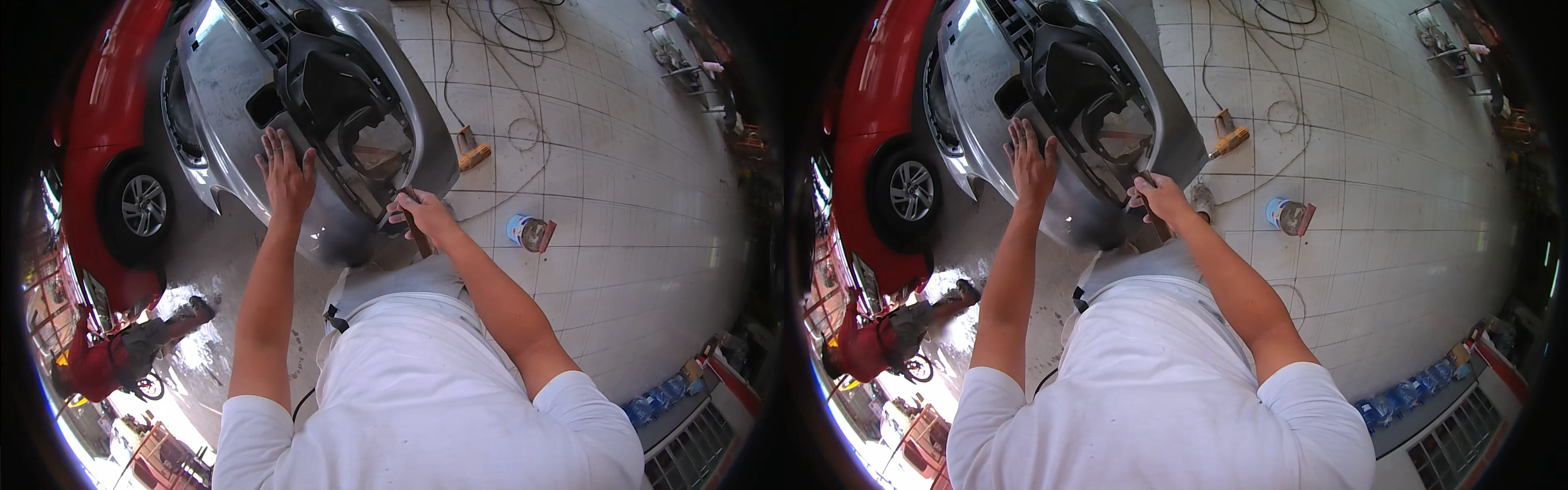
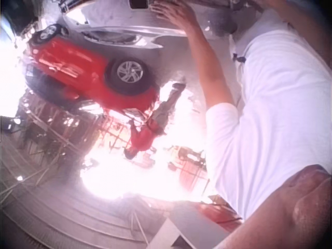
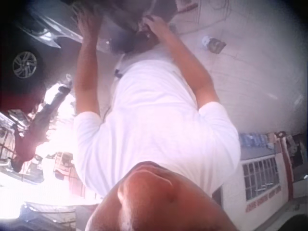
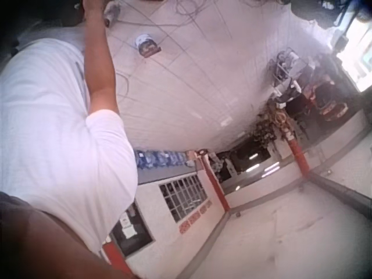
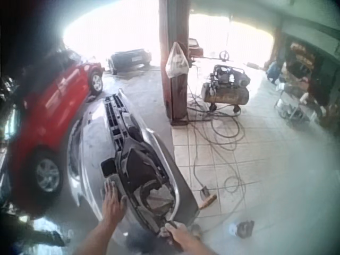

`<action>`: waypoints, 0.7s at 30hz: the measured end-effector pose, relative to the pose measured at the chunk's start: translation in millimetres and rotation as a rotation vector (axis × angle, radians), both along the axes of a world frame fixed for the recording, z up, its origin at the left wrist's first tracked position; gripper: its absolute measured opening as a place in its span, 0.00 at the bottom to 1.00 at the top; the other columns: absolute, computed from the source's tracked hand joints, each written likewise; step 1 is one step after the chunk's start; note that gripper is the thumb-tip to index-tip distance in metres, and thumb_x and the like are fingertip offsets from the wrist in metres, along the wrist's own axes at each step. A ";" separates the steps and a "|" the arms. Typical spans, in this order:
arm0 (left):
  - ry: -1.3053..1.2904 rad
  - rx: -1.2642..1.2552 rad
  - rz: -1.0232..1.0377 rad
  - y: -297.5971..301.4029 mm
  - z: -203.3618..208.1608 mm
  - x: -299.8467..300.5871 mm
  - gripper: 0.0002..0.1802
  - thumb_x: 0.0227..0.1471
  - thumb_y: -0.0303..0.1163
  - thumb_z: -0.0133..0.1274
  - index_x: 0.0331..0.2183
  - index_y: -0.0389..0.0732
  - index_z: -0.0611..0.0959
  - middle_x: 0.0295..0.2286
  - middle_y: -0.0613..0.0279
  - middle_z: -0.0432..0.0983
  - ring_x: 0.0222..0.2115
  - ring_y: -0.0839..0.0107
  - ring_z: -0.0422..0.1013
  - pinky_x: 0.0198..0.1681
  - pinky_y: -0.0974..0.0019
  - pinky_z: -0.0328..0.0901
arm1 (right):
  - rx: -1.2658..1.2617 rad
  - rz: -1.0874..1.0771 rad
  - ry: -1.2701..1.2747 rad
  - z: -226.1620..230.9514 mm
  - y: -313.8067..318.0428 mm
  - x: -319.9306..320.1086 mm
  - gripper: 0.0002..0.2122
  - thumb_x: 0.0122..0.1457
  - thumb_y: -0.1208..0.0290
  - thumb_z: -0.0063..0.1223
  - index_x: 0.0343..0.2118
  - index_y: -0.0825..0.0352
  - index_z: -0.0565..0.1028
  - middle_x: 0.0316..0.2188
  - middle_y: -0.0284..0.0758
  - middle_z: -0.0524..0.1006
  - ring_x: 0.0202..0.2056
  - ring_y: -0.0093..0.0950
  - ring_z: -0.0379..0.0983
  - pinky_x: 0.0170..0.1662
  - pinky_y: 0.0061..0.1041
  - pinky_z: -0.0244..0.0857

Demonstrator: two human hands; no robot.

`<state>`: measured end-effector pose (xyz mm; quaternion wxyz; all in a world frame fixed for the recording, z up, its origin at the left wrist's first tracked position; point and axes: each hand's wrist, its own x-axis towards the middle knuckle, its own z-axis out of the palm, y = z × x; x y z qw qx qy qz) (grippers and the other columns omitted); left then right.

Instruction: The person uses a heat gun on a silver car bumper, then sands the surface with sandpaper. They wipe the bumper with a cloth and apply a liquid from a can to clean the surface. The bumper remains on a stand in the garage.

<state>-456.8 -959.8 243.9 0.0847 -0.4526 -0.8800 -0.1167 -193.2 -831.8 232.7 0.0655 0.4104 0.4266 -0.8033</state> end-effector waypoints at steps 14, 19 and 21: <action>-0.738 -0.609 0.068 -92.5 17.9 237.4 0.21 0.54 0.32 0.63 0.50 0.39 0.83 0.48 0.47 0.81 0.45 0.51 0.79 0.49 0.57 0.74 | -0.107 -0.016 0.129 -105.1 57.8 92.4 0.15 0.69 0.59 0.52 0.44 0.68 0.77 0.29 0.31 0.79 0.28 0.20 0.75 0.24 0.23 0.67; -0.784 -0.428 0.171 -65.2 2.1 228.9 0.27 0.56 0.31 0.62 0.56 0.35 0.78 0.53 0.44 0.77 0.51 0.51 0.77 0.53 0.56 0.71 | -0.130 0.020 0.128 -125.2 39.9 111.9 0.14 0.67 0.60 0.55 0.42 0.68 0.77 0.25 0.32 0.78 0.24 0.21 0.73 0.25 0.27 0.67; -0.827 -0.395 0.276 -52.5 -4.3 228.4 0.28 0.56 0.31 0.62 0.57 0.34 0.77 0.53 0.46 0.77 0.52 0.54 0.77 0.54 0.56 0.70 | -0.128 -0.001 0.123 -136.1 33.0 115.8 0.14 0.67 0.60 0.55 0.41 0.68 0.77 0.25 0.32 0.77 0.24 0.21 0.73 0.26 0.28 0.67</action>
